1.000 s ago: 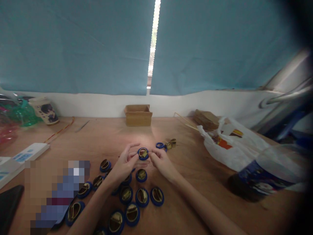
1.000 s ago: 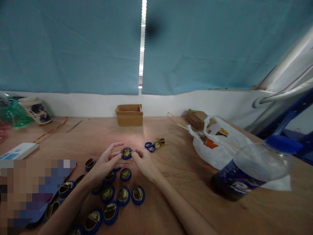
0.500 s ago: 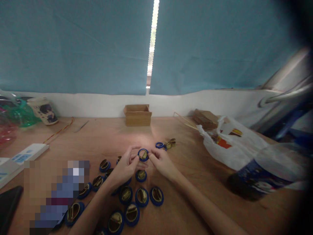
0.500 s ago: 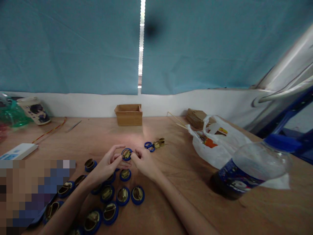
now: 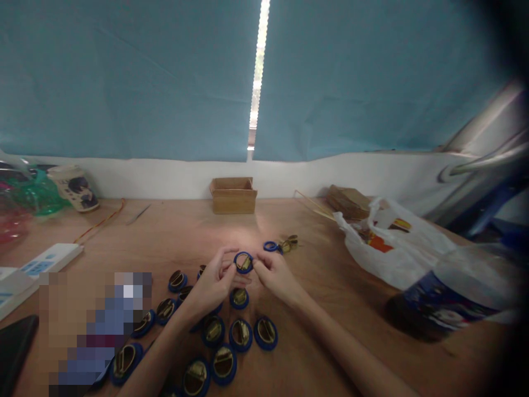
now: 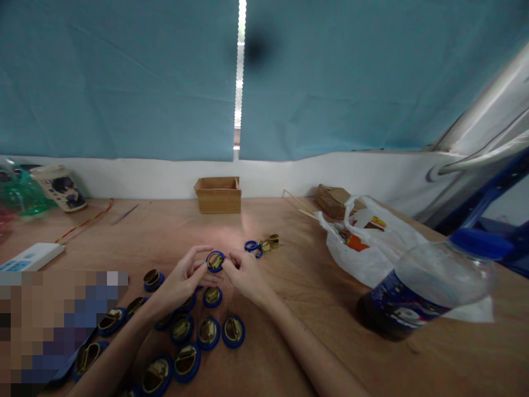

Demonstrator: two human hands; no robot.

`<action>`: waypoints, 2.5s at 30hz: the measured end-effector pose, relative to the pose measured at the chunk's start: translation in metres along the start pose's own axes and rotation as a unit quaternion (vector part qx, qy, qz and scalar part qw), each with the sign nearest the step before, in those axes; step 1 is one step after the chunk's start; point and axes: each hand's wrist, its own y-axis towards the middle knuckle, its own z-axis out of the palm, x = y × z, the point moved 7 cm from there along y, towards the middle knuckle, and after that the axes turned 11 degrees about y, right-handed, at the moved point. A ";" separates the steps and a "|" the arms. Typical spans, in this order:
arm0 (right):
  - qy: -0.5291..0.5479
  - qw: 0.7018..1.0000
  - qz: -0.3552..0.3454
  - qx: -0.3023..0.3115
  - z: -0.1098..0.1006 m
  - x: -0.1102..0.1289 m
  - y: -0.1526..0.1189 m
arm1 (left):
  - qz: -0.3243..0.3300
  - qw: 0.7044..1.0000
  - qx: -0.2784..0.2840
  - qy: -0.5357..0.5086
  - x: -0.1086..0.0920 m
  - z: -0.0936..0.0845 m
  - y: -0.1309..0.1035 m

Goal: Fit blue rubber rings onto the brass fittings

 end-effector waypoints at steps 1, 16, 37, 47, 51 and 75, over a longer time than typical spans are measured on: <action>0.006 1.000 0.000 -0.002 0.000 0.001 -0.001 | 0.003 1.000 -0.001 0.001 -0.001 0.000 0.000; 0.140 0.988 0.049 0.032 0.009 -0.007 -0.008 | 0.064 0.994 -0.046 0.077 -0.013 -0.011 0.000; 0.343 0.925 0.149 0.063 0.026 -0.024 -0.004 | 0.021 0.997 -0.053 0.043 -0.004 -0.013 0.006; 0.349 0.918 0.165 0.093 0.030 -0.024 -0.006 | 0.029 0.997 -0.049 0.048 -0.005 -0.017 0.006; 0.341 0.920 0.167 0.103 0.030 -0.027 -0.005 | 0.031 0.998 -0.040 0.049 -0.005 -0.016 0.005; 0.270 0.952 0.115 0.083 0.024 -0.015 -0.003 | 0.024 0.999 0.010 0.030 -0.007 -0.010 0.004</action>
